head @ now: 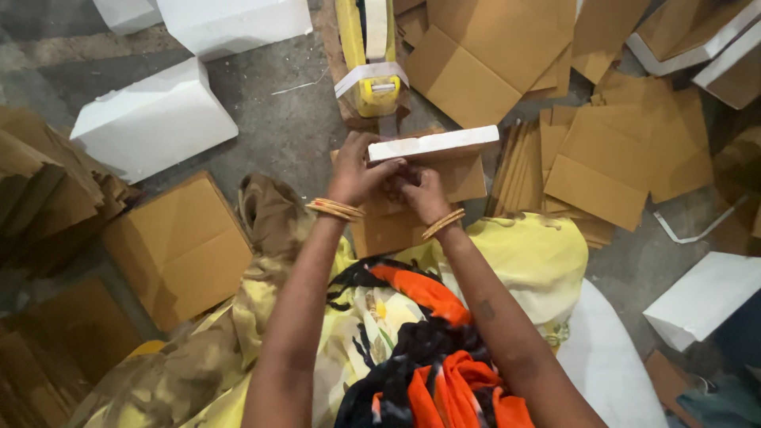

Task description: The person sits on the floor and assembles small white boxes by inserting them into brown cardboard sleeves and securing them with tape. The person repeatedly picks up a white box, places it into a sleeve, and uses a tape dispenser to seal the package.

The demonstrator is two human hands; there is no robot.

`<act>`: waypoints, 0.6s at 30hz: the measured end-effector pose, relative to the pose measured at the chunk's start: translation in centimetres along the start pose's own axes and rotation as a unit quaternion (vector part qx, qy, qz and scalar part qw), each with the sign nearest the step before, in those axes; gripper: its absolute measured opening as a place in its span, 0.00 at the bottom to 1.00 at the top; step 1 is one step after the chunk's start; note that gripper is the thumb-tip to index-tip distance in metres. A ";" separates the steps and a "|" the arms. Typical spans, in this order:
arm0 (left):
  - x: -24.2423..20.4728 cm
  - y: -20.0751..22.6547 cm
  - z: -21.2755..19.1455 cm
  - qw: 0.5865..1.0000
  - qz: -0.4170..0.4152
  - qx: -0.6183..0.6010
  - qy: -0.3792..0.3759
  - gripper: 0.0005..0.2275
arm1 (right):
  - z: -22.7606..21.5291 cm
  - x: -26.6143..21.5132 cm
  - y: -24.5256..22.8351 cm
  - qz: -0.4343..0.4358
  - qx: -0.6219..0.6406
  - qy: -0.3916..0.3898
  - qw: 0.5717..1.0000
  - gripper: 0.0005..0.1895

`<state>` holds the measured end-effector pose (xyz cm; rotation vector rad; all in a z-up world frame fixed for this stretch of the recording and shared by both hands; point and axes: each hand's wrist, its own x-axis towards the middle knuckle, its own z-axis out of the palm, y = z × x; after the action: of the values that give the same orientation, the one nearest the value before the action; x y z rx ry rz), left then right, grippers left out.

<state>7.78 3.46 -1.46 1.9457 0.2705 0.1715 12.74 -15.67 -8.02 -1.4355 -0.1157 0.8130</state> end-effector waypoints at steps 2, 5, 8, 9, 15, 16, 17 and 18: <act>-0.4 0.4 0.8 0.997 0.026 0.039 0.055 0.19 | 0.4 -0.3 -1.5 -0.056 -0.123 -0.020 0.991 0.11; -0.7 1.2 0.5 0.993 0.043 0.079 0.070 0.17 | 1.4 -1.9 -5.7 -0.066 -0.321 -0.023 0.945 0.13; -0.8 1.7 0.0 0.988 0.059 0.120 0.076 0.19 | 1.7 -4.0 -10.9 -0.065 -0.439 0.044 0.895 0.12; -0.7 1.8 0.0 0.989 0.057 0.112 0.073 0.20 | 1.7 -4.5 -12.4 -0.068 -0.465 0.078 0.879 0.12; -0.9 1.3 -0.3 0.995 0.038 0.088 0.034 0.20 | 3.1 0.4 -16.3 -0.208 -0.262 0.004 0.942 0.29; -0.7 1.1 -0.5 0.995 0.027 0.094 0.026 0.21 | 3.4 1.9 -16.3 -0.211 -0.211 -0.039 0.954 0.33; -0.7 1.0 -0.5 0.995 0.015 0.099 0.016 0.21 | 3.5 3.0 -16.1 -0.210 -0.159 -0.081 0.961 0.37; -0.4 0.7 -0.6 0.992 0.057 0.108 0.040 0.23 | 3.6 3.9 -15.9 -0.172 -0.138 -0.067 0.973 0.38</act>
<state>7.31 3.58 -0.55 2.1728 0.2379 0.3077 20.40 -9.25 5.41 -1.5617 -0.5848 0.6215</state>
